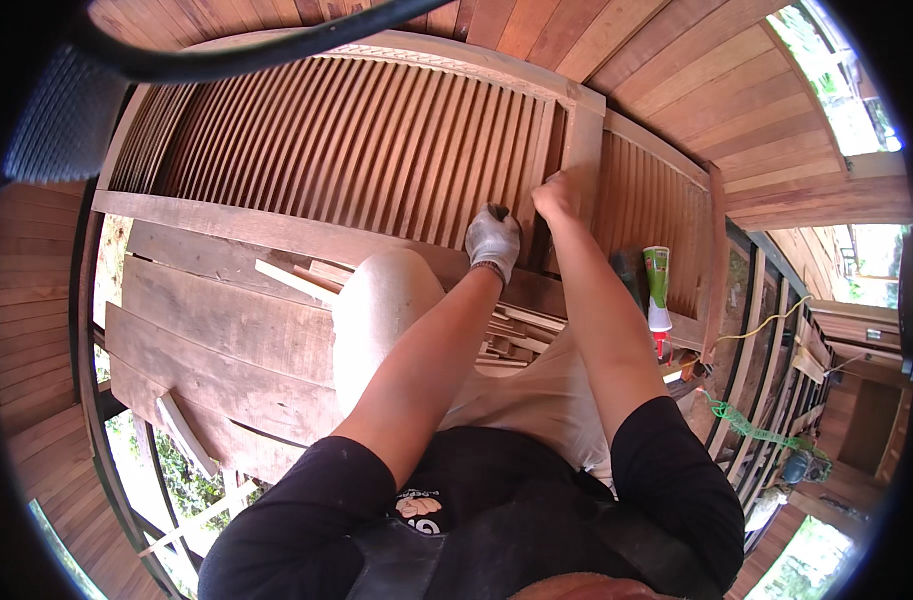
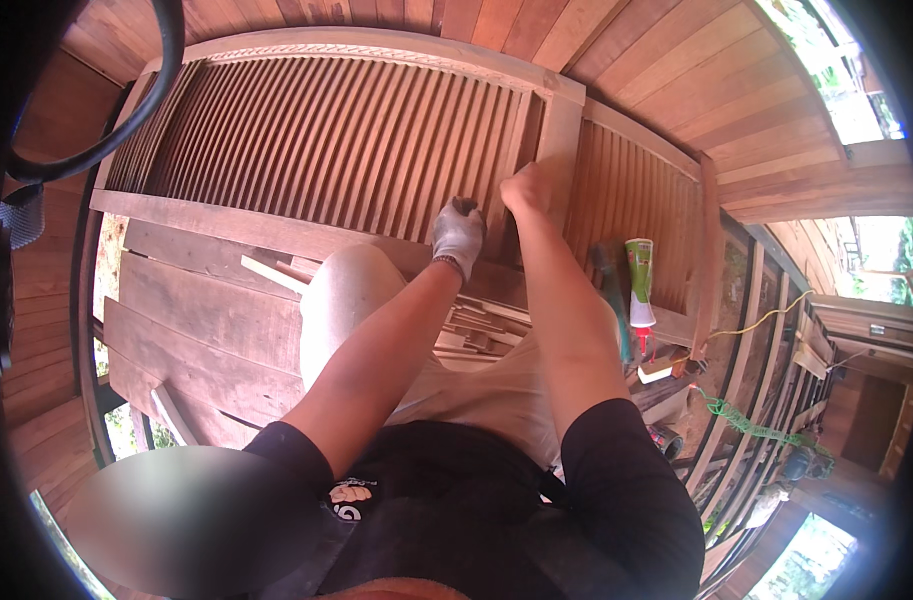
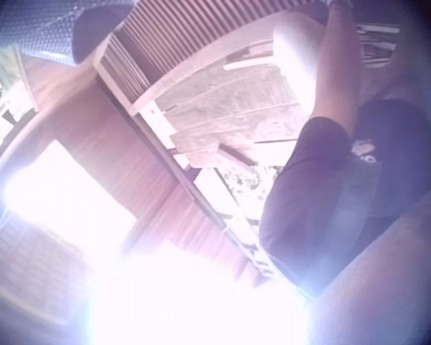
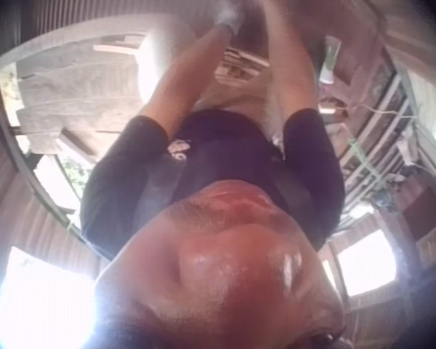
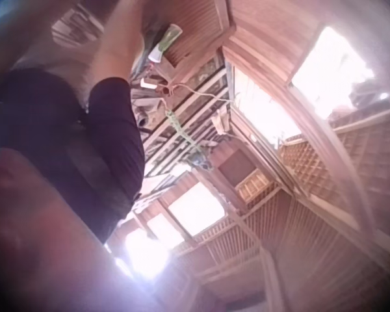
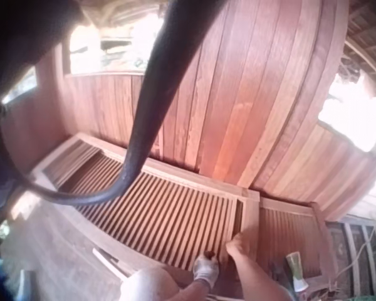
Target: The person applies glue to a wooden slat and fits it into a curved wooden structure. They use a hammer to tap the slat into place and a hand saw to trim a piece of wood. The person continues to fit and secure additional slats into the structure.
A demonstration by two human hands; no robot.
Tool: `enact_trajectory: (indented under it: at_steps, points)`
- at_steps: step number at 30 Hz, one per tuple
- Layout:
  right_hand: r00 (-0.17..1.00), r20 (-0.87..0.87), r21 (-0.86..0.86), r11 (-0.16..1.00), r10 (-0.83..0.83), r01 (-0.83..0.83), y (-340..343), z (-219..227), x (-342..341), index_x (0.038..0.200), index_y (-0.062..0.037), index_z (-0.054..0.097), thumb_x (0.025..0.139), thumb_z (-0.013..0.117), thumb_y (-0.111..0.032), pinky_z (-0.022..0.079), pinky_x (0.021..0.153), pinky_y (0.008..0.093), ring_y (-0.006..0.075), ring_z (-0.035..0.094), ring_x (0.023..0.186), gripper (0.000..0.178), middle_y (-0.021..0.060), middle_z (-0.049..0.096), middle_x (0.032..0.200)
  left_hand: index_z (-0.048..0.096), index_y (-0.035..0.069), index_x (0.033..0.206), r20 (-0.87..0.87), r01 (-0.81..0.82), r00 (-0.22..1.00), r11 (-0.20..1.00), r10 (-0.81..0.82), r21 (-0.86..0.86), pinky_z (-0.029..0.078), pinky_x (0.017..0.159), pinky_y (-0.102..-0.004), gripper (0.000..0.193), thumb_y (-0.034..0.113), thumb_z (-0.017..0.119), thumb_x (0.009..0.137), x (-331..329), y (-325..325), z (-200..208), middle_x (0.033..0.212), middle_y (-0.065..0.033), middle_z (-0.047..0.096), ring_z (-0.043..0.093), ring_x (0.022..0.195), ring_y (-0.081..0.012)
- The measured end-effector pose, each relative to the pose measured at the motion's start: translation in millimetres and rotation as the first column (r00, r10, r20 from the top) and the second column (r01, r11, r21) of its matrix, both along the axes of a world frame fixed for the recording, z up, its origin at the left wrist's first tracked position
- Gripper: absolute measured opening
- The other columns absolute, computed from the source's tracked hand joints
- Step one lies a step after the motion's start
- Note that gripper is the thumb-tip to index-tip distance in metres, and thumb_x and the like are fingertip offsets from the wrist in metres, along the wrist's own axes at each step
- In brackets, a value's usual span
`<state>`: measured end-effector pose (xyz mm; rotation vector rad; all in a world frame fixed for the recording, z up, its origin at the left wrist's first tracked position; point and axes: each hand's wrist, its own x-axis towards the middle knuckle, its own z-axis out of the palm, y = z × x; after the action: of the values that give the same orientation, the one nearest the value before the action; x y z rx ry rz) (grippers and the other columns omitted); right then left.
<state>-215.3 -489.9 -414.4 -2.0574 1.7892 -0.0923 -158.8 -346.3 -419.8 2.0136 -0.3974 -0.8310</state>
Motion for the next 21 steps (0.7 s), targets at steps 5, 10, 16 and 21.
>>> enact_trajectory:
  at_steps: [5, 10, 16, 21]
  points:
    - [0.976, 0.218, -0.068, 0.998, 0.013, 0.001, 22, 29, -14, 0.101, -0.0022, 0.069, 0.077, 0.074, -0.017, 0.056, 0.084, 0.0445, 0.0382, 0.071, 0.096, 0.029, 0.0202, 0.073, 0.098, 0.070, 0.003, 0.113, -0.140, -0.006, 0.990, 0.992, -0.012, -0.128, 0.054, 0.091, -0.0433, 0.045, 0.041, 0.071, 0.088, 18, -33, -19, 0.107, -0.0215, 0.073, 0.070, 0.104, -0.0359]
    - [0.964, 0.106, -0.341, 0.919, 0.246, -0.197, 81, 66, -5, 0.086, -0.0045, 0.065, 0.078, 0.076, -0.016, 0.055, 0.076, 0.0488, 0.0410, 0.068, 0.089, 0.018, 0.0197, 0.070, 0.087, 0.069, -0.002, 0.119, -0.353, 0.087, 0.924, 0.978, -0.150, -0.190, 0.055, 0.089, -0.0408, 0.068, 0.053, 0.076, 0.079, 55, -83, -34, 0.103, -0.0238, 0.074, 0.071, 0.103, -0.0352]
    - [0.922, 0.256, -0.297, 0.932, 0.289, -0.209, 54, 52, -44, 0.102, -0.0055, 0.068, 0.087, 0.070, -0.019, 0.054, 0.078, 0.0479, 0.0392, 0.067, 0.092, 0.020, 0.0185, 0.068, 0.093, 0.070, 0.002, 0.114, -0.102, 0.262, 0.957, 0.960, -0.272, -0.104, 0.053, 0.093, -0.0455, 0.039, 0.033, 0.068, 0.091, 46, -90, -15, 0.110, -0.0244, 0.071, 0.066, 0.107, -0.0398]
    - [0.971, 0.172, -0.430, 0.900, 0.166, -0.078, -16, -14, -88, 0.135, -0.0035, 0.052, 0.097, 0.061, -0.028, 0.046, 0.099, 0.0506, 0.0445, 0.054, 0.122, 0.046, 0.0270, 0.055, 0.133, 0.067, 0.004, 0.117, 0.129, 0.340, 0.938, 0.926, -0.322, -0.162, 0.052, 0.095, -0.0475, 0.034, 0.029, 0.061, 0.095, 32, -102, -10, 0.111, -0.0237, 0.070, 0.064, 0.110, -0.0414]
